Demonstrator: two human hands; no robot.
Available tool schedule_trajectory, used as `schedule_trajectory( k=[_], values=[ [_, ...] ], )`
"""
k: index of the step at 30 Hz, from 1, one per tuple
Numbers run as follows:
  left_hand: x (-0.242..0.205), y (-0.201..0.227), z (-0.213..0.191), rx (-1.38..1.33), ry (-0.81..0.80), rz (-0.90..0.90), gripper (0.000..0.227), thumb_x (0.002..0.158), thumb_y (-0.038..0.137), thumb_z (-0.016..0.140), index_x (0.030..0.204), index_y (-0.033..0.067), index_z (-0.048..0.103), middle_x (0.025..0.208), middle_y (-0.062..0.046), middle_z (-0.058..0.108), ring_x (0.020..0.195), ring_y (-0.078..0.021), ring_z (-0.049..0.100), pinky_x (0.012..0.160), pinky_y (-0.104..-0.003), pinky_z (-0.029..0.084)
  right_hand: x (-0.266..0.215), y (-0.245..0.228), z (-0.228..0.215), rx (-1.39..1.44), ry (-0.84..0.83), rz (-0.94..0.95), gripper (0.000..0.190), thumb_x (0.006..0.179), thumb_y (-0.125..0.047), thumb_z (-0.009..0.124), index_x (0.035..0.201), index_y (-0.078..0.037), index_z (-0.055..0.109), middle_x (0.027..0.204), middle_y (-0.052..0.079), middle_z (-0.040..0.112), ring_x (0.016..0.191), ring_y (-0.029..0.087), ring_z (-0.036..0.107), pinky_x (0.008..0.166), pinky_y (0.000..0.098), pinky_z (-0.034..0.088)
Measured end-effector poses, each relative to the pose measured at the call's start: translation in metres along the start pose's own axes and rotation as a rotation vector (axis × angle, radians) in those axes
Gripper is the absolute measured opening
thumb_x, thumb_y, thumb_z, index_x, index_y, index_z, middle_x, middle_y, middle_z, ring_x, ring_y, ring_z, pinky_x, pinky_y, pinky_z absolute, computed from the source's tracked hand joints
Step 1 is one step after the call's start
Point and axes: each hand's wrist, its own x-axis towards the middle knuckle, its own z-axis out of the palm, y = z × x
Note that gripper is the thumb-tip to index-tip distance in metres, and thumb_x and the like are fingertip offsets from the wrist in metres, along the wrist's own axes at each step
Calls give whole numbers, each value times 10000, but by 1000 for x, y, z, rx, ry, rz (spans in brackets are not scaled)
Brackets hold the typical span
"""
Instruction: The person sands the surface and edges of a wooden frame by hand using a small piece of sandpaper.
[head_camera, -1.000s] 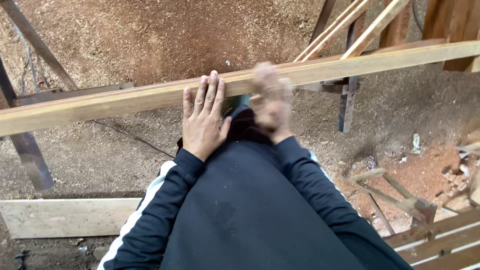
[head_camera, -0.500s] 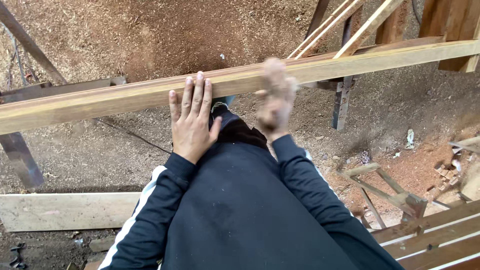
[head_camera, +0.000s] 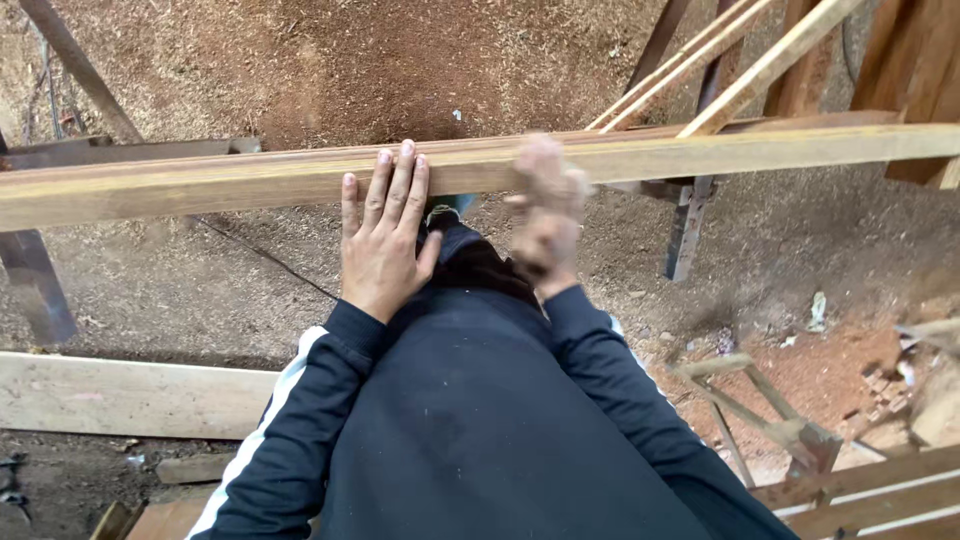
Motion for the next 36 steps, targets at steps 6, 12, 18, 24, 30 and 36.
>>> schedule_trajectory(
  k=[6, 12, 18, 24, 30, 36],
  values=[
    [-6, -1, 2, -16, 26, -51, 883, 961, 364, 691, 1703, 122, 278, 1772, -78, 214, 1648, -246, 161, 1346, -465, 49, -12, -14, 2, 16, -179, 47, 512, 1102, -272, 441, 1587, -119, 383, 1682, 2, 398, 1616, 190, 270, 1356, 452, 124],
    [-5, -8, -6, -63, 72, -58, 890, 956, 394, 700, 1684, 116, 270, 1750, -92, 206, 1627, -271, 143, 1318, -517, 33, 24, -23, -9, 220, -84, -46, 515, 1104, -262, 451, 1588, -97, 401, 1667, 131, 377, 1537, 297, 375, 1233, 447, 266],
    [-8, -44, -17, -1, 19, -101, 941, 891, 398, 716, 1675, 130, 270, 1740, -99, 188, 1612, -275, 123, 1293, -548, 6, 30, -58, 15, 294, 82, -4, 536, 1116, -244, 408, 1639, -144, 349, 1671, 81, 403, 1556, 271, 363, 1335, 411, 219],
    [-8, -48, -14, -31, 36, -80, 960, 874, 384, 692, 1674, 103, 241, 1746, -100, 172, 1619, -257, 116, 1294, -530, -15, 31, -79, 16, 52, -110, -144, 543, 1117, -282, 457, 1613, -77, 374, 1667, 178, 369, 1554, 339, 338, 1295, 486, 159],
    [-11, -54, -16, 14, -3, -69, 940, 884, 378, 670, 1677, 97, 251, 1755, -91, 171, 1627, -229, 119, 1307, -510, -14, 35, -101, 14, 32, -33, -46, 531, 1134, -299, 420, 1619, -89, 368, 1670, 144, 382, 1562, 339, 334, 1307, 480, 175],
    [-13, -72, -23, -23, 3, -128, 990, 852, 406, 690, 1671, 84, 237, 1746, -109, 162, 1619, -244, 108, 1300, -533, -10, 44, -97, 11, 29, -188, -30, 536, 1141, -387, 346, 1599, -111, 382, 1682, 149, 352, 1550, 310, 305, 1320, 463, 184]
  ],
)
